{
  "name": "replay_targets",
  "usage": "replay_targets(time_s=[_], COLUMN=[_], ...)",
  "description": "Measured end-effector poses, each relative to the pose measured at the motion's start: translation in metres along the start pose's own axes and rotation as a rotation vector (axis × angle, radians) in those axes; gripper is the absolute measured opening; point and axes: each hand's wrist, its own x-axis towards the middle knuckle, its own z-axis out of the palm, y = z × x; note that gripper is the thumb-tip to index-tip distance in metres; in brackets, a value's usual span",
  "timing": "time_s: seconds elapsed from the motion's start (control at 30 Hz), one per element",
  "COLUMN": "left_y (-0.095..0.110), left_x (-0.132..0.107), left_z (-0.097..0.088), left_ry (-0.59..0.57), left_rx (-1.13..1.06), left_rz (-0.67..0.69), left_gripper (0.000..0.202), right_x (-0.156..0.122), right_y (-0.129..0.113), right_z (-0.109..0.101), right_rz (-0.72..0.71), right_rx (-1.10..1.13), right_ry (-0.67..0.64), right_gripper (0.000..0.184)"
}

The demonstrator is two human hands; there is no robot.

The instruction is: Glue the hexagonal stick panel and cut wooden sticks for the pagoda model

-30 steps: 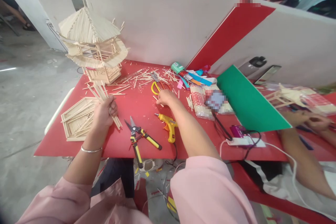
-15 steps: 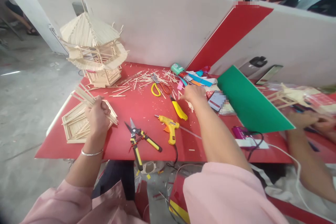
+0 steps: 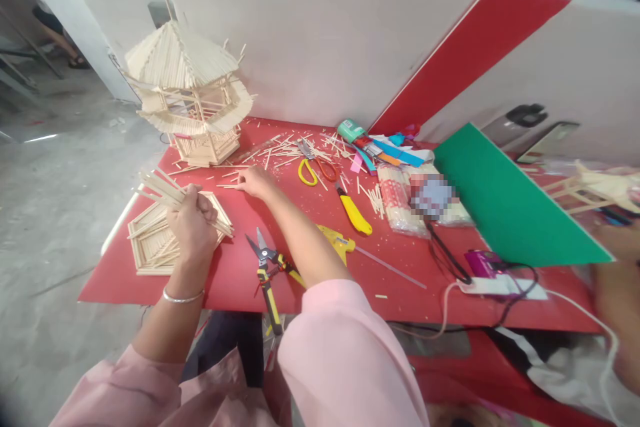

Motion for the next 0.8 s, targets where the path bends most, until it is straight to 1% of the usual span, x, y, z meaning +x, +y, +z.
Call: replay_targets(time_s=[0.17,0.3,0.43,0.53,0.6,0.63,0.73,0.8], left_y=[0.0,-0.001,-0.002,-0.004,-0.005,-0.005,-0.003,-0.002], left_x=[-0.001,-0.001,0.0,0.0,0.001,0.001,-0.001,-0.002], left_z=[0.001,0.001,0.001,0.0,0.0,0.0,0.001,0.003], left_ry=[-0.006,0.006,-0.004,-0.013,-0.014,-0.015,-0.018,-0.021], left_rx=[-0.014,-0.019,-0.005,-0.001,-0.001,-0.001,-0.002,-0.007], left_rz=[-0.031,-0.054,-0.057,-0.05,-0.045,-0.043,-0.048,-0.06], left_gripper=[0.029,0.03,0.03,0.029,0.029,0.029,0.03,0.03], right_x=[-0.011,-0.015,-0.018,-0.025,-0.037,-0.045,-0.081,-0.11], right_y=[-0.002,-0.01,-0.015,-0.009,0.007,0.02,0.076,0.116], right_z=[0.0,-0.01,-0.018,-0.027,-0.04,-0.049,-0.079,-0.096], right_rz=[0.009,-0.008,0.013,0.055,0.113,0.158,0.349,0.527], right_rx=[-0.103,-0.176,-0.227,-0.245,-0.261,-0.275,-0.342,-0.411], right_ry=[-0.057,-0.136,-0.19,-0.202,-0.189,-0.173,-0.106,-0.061], right_gripper=[0.026,0.024,0.034,0.034,0.03,0.028,0.029,0.026])
